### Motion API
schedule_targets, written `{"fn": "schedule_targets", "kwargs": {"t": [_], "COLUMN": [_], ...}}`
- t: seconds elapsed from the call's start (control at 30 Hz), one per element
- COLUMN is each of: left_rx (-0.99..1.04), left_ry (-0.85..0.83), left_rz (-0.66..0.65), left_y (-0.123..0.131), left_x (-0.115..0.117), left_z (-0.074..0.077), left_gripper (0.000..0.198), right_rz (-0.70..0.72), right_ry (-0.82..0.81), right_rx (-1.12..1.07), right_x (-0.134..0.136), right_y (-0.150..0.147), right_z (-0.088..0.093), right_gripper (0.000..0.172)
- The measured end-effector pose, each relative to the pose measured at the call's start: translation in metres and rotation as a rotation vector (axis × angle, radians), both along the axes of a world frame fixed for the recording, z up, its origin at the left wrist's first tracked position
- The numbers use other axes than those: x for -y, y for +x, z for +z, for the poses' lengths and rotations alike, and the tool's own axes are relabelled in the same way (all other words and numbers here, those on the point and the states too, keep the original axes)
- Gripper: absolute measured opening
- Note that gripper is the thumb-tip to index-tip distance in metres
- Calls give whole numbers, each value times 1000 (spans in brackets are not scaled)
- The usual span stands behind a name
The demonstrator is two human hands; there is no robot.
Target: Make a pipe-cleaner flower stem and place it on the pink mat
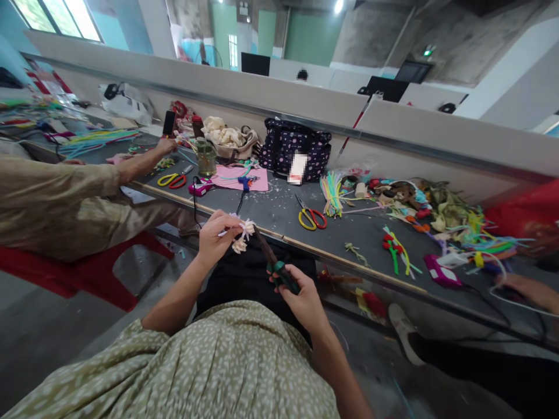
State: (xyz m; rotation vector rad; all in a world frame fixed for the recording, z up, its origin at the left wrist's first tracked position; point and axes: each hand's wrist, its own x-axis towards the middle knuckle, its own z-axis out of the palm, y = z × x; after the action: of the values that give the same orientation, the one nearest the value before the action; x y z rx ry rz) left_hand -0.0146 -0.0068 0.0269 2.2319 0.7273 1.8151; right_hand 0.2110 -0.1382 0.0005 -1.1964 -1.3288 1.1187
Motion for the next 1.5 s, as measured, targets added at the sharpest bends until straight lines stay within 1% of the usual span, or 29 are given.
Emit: {"fn": "schedule_targets", "kwargs": {"t": [0.1, 0.2, 0.3, 0.4, 0.47, 0.67, 0.8, 0.97, 1.23, 1.4, 1.5], "left_rx": [7, 3, -9, -29, -58, -131, -163, -174, -227, -208, -202], "left_ry": [27, 43, 67, 99, 123, 263, 308, 370, 376, 421, 411], "left_rz": [-12, 2, 47, 95, 128, 221, 227, 241, 291, 287, 287], "left_y": [1, 1, -1, -3, -3, -2, -1, 0, 0, 0, 0], "left_x": [0, 1, 1, 0, 0, 0, 1, 2, 2, 3, 3], "left_z": [0, 1, 2, 1, -2, -7, -9, -10, -12, -11, -11], "left_gripper": [12, 11, 12, 11, 10, 8, 13, 15, 20, 18, 18], "right_rz": [42, 60, -3, -108, -143, -122, -136, -126, -147, -156, -157], "right_ry": [-55, -79, -26, 58, 104, 207, 226, 254, 257, 259, 263], "right_rx": [-100, -148, -82, 43, 122, 248, 291, 332, 322, 341, 352], "right_x": [1, 2, 0, -1, -1, 2, 1, 0, 2, 3, 4], "right_y": [-1, -2, -1, 0, 1, -1, 1, 4, 3, 5, 6], "right_z": [-1, -4, -7, -8, -8, -13, -17, -17, -14, -16, -16], "right_gripper": [16, 21, 26, 29, 30, 38, 41, 40, 36, 37, 41]}}
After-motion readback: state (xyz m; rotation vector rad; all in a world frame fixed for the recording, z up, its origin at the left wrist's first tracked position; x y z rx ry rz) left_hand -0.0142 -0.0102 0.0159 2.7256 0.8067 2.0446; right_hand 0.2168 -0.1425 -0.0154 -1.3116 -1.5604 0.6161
